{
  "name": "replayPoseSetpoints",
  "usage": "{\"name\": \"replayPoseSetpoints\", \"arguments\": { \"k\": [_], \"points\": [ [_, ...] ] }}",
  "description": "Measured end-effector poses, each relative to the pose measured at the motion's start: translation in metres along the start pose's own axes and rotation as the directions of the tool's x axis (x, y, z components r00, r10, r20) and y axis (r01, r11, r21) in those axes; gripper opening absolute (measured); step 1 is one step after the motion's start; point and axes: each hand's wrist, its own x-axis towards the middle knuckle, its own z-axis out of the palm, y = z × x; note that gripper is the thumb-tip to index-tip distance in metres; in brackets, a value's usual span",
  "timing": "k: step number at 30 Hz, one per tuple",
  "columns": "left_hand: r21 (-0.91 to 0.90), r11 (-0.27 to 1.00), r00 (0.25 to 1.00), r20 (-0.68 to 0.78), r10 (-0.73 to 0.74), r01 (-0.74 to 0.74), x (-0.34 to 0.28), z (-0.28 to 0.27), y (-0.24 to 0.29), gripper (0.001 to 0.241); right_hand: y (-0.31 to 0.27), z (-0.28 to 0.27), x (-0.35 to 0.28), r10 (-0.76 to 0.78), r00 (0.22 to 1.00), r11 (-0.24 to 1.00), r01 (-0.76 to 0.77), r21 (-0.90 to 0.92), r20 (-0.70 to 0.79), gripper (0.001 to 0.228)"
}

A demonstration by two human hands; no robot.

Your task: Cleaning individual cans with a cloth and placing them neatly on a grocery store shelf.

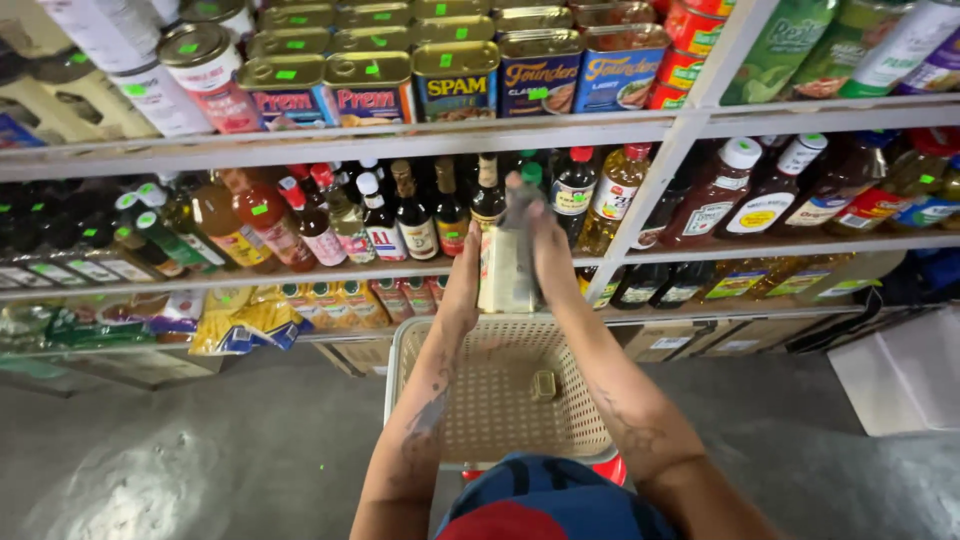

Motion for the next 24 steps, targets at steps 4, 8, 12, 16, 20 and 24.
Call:
{"name": "replayPoseSetpoints", "arguments": {
  "k": [4, 8, 12, 16, 20, 24],
  "points": [
    [-0.068, 0.998, 0.997, -0.082, 0.005, -0.010, -0.014, 0.007, 0.000, 0.080, 0.063, -0.018, 0.030, 0.217, 0.975, 0.940, -0.196, 0.278, -0.047, 0.057],
    [-0.043, 0.999, 0.978, -0.208, -0.009, 0.000, -0.033, 0.015, 0.031, 0.087, -0.050, 0.014, -0.036, 0.413, 0.911, 0.744, -0.353, 0.568, 0.026, 0.040],
    [-0.180, 0.983, 0.984, -0.178, -0.001, -0.031, -0.039, 0.028, 0.042, 0.076, 0.132, -0.016, 0.001, 0.417, 0.902, 0.904, -0.400, 0.151, -0.112, 0.109],
    [-0.250, 0.944, 0.972, -0.148, 0.183, -0.216, -0.004, 0.019, -0.012, 0.064, 0.118, -0.030, 0.019, -0.129, 0.992, 0.990, 0.129, -0.056, -0.005, 0.068],
    [-0.158, 0.854, 0.848, -0.301, 0.436, -0.495, 0.029, 0.011, -0.043, 0.049, 0.055, -0.028, 0.005, -0.352, 0.925, 0.933, 0.334, -0.134, -0.146, 0.054],
    [-0.054, 0.880, 0.854, -0.278, 0.441, -0.472, 0.007, 0.031, 0.026, 0.081, 0.035, -0.081, 0.019, -0.258, 0.958, 0.964, 0.246, -0.103, -0.125, 0.042]
  ]
}}
